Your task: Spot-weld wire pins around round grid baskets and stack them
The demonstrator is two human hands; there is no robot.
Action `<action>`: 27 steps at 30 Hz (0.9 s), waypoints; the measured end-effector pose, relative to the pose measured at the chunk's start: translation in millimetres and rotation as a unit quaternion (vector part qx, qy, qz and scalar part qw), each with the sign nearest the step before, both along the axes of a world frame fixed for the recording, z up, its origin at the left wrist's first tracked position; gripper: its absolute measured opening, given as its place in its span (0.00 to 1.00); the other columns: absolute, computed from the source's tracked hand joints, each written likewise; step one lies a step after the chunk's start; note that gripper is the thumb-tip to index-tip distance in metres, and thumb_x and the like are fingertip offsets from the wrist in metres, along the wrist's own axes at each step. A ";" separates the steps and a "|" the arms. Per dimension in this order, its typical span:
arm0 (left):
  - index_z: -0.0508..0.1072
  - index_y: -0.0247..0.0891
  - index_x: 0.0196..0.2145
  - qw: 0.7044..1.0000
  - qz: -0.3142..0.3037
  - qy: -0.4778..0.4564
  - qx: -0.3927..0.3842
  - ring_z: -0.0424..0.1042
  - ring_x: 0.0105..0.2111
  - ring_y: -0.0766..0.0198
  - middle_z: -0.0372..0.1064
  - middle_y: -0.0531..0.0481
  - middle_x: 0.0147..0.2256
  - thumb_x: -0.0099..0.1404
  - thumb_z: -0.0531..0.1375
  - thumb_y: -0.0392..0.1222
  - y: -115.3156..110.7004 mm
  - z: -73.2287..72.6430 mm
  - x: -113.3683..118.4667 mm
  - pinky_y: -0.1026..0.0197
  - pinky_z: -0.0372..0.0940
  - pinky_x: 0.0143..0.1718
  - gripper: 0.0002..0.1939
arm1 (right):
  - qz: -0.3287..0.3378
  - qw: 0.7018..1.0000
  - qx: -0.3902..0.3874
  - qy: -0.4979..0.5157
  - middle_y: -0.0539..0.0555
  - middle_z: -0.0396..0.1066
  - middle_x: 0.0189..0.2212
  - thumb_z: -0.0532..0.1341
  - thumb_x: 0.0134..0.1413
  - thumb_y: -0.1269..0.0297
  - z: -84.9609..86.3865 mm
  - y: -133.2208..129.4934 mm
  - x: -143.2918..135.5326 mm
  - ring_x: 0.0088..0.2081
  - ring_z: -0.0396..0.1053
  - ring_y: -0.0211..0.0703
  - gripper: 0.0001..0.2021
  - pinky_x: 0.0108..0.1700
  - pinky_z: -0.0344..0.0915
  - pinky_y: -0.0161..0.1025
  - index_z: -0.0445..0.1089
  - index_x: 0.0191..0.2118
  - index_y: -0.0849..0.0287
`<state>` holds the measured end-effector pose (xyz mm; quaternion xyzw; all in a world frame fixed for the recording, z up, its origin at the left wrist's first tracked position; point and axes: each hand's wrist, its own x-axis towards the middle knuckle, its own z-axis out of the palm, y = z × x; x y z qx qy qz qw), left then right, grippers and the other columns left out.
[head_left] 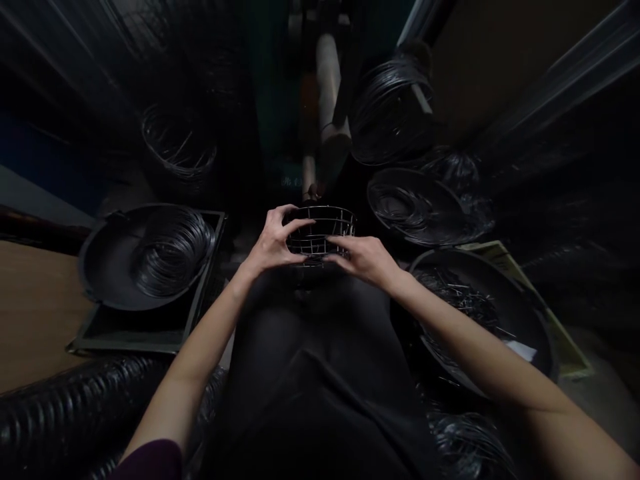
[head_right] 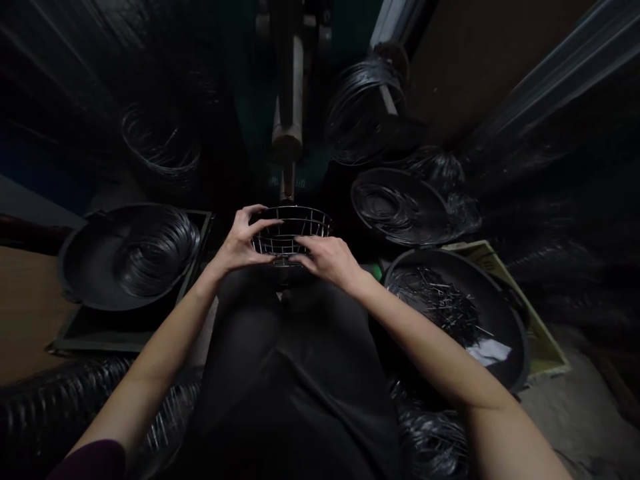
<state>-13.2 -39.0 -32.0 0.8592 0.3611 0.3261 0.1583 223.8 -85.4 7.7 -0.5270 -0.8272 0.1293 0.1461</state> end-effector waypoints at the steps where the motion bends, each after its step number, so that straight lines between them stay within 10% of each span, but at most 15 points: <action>1: 0.71 0.44 0.56 1.000 0.008 -0.006 -0.011 0.58 0.58 0.44 0.55 0.39 0.58 0.49 0.73 0.48 0.6 -1.8 -1.5 0.39 0.59 0.60 0.36 | 0.022 0.999 0.023 -0.044 0.57 0.77 0.48 0.63 0.59 0.61 -3.6 -0.3 -0.4 0.44 0.77 0.48 0.18 0.40 0.71 0.38 0.73 0.54 0.58; 27: 0.72 0.45 0.54 0.994 0.024 -0.061 -0.085 0.60 0.59 0.48 0.58 0.43 0.55 0.47 0.74 0.50 45.0 2.5 -2.7 0.43 0.59 0.62 0.36 | 0.067 0.983 0.102 -0.136 0.52 0.78 0.46 0.58 0.64 0.60 16.9 45.1 -7.3 0.42 0.77 0.43 0.16 0.31 0.63 0.32 0.72 0.55 0.51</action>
